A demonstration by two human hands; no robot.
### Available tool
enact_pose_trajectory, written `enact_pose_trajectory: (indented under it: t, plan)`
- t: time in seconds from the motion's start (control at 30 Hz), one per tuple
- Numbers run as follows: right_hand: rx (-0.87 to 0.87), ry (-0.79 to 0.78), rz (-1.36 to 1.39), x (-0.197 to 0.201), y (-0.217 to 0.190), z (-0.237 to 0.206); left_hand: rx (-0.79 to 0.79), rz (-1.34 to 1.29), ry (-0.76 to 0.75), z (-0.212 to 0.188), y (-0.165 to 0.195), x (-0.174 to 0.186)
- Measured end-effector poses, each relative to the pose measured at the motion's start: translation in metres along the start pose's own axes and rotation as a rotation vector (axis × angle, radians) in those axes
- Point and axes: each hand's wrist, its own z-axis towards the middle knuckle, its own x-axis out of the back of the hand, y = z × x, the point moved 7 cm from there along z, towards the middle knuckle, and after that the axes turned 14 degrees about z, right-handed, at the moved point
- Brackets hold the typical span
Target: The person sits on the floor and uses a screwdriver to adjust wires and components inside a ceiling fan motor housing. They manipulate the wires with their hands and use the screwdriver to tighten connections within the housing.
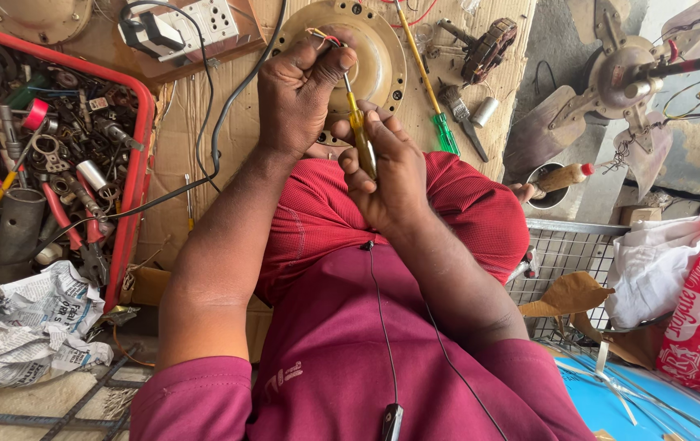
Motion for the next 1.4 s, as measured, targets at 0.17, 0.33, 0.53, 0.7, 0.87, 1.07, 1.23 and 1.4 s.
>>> enact_pose_trajectory:
  t: [0.17, 0.33, 0.53, 0.7, 0.87, 1.07, 1.23, 1.4]
  plan:
    - [-0.022, -0.021, -0.107, 0.002, -0.003, 0.002, -0.016, -0.032, -0.038, 0.001, 0.001, 0.001]
    - [0.111, -0.042, -0.602, 0.009, -0.009, 0.009, -0.011, -0.025, -0.169, 0.006, 0.003, 0.005]
    - [0.804, -0.17, -1.271, -0.015, -0.023, -0.004, 0.008, 0.0, -0.222, 0.008, 0.005, 0.008]
    - [0.427, -0.085, -0.858, -0.006, 0.002, 0.011, -0.021, -0.031, -0.168, 0.008, 0.005, 0.009]
    - [0.129, 0.043, -0.372, -0.002, 0.014, 0.011, -0.031, 0.01, -0.109, 0.004, 0.002, 0.009]
    - [-0.022, 0.008, -0.058, -0.013, 0.023, 0.008, -0.023, -0.027, -0.051, 0.002, 0.002, 0.007]
    - [0.079, 0.039, -0.351, 0.006, -0.009, 0.008, -0.034, -0.008, -0.117, 0.006, 0.004, 0.01]
    - [0.282, 0.076, -0.653, 0.024, -0.049, 0.0, -0.038, 0.013, -0.219, 0.008, 0.005, 0.012]
